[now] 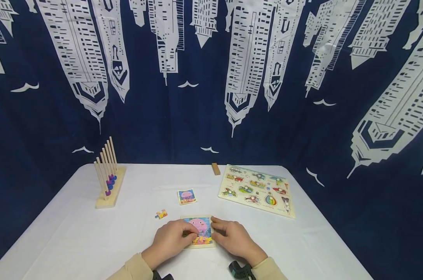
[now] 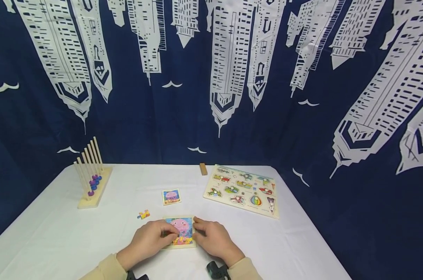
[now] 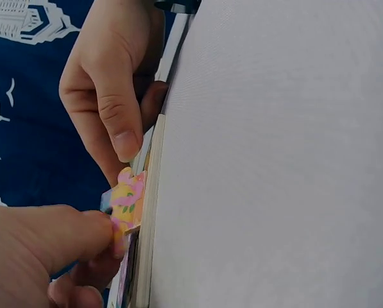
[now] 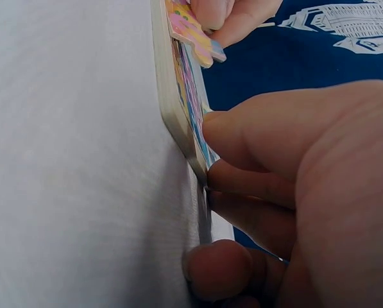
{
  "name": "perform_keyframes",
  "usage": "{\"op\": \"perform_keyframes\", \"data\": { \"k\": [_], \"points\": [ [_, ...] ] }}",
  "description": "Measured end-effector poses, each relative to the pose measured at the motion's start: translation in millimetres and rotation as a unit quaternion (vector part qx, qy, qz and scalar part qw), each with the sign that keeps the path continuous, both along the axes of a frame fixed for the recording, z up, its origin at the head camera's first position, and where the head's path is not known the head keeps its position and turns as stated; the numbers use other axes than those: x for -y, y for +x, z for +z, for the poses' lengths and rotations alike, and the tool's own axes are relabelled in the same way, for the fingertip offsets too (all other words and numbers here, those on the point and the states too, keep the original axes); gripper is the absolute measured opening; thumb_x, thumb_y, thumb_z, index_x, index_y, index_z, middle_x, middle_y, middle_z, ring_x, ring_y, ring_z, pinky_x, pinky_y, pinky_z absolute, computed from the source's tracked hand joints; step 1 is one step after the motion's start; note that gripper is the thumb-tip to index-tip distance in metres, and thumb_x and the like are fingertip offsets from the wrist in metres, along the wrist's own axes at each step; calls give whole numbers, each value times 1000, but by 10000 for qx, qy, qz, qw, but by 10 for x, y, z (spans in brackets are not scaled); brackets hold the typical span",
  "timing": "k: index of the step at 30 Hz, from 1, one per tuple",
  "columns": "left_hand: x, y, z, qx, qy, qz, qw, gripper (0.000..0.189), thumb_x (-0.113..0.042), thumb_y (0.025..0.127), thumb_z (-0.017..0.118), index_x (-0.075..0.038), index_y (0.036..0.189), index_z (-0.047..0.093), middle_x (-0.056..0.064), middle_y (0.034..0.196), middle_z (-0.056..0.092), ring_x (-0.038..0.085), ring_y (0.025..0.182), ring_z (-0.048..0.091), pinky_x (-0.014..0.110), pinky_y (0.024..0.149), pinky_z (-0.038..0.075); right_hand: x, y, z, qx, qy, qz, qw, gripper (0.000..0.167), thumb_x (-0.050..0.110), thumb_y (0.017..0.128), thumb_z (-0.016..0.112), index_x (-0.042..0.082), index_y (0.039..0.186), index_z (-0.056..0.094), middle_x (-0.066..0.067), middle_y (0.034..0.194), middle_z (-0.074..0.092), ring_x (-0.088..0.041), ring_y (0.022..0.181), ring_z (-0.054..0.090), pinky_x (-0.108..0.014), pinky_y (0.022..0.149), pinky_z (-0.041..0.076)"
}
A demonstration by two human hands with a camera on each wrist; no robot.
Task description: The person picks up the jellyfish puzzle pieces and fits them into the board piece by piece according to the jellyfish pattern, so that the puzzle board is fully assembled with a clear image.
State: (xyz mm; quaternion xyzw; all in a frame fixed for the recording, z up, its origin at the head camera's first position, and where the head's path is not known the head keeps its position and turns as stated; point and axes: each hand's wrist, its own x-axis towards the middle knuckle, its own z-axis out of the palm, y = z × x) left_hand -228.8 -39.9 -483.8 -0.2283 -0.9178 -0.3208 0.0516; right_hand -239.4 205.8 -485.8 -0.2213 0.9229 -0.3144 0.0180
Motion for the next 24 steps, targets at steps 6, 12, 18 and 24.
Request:
{"op": "perform_keyframes", "data": {
  "k": [6, 12, 18, 24],
  "points": [
    [-14, 12, -46, -491, -492, -40, 9976, 9, -29, 90, 79, -29, 98, 84, -15, 86, 68, -3, 62, 47, 22, 50, 38, 1, -4, -11, -8, -21, -1, 10000, 42, 29, 97, 69, 8, 133, 69, -1, 148, 59, -28, 136, 57, -56, 110, 43],
    [-47, 25, -88, -1192, -641, -151, 9907, 11, -29, 90, 79, -28, 100, 83, -16, 89, 65, -6, 62, 47, 20, 52, 37, -1, -7, -12, -33, -39, 6, 10000, 42, 28, 97, 70, 7, 133, 69, -2, 147, 60, -28, 136, 57, -54, 110, 44],
    [-51, 48, -86, -1509, -744, -471, 9846, 14, -27, 91, 79, -29, 103, 84, -17, 96, 65, -7, 69, 50, 18, 54, 39, -5, -6, -11, 7, -50, -4, 10000, 42, 27, 96, 70, 7, 133, 69, -2, 147, 60, -28, 136, 56, -56, 110, 43],
    [-55, 65, -88, -1519, -718, -523, 9844, 12, -24, 90, 80, -27, 101, 84, -17, 93, 64, -7, 68, 47, 17, 54, 38, -10, -5, -18, 20, -43, -2, 10000, 42, 28, 97, 69, 8, 133, 69, 0, 147, 60, -28, 137, 56, -57, 111, 42]
  ]
}}
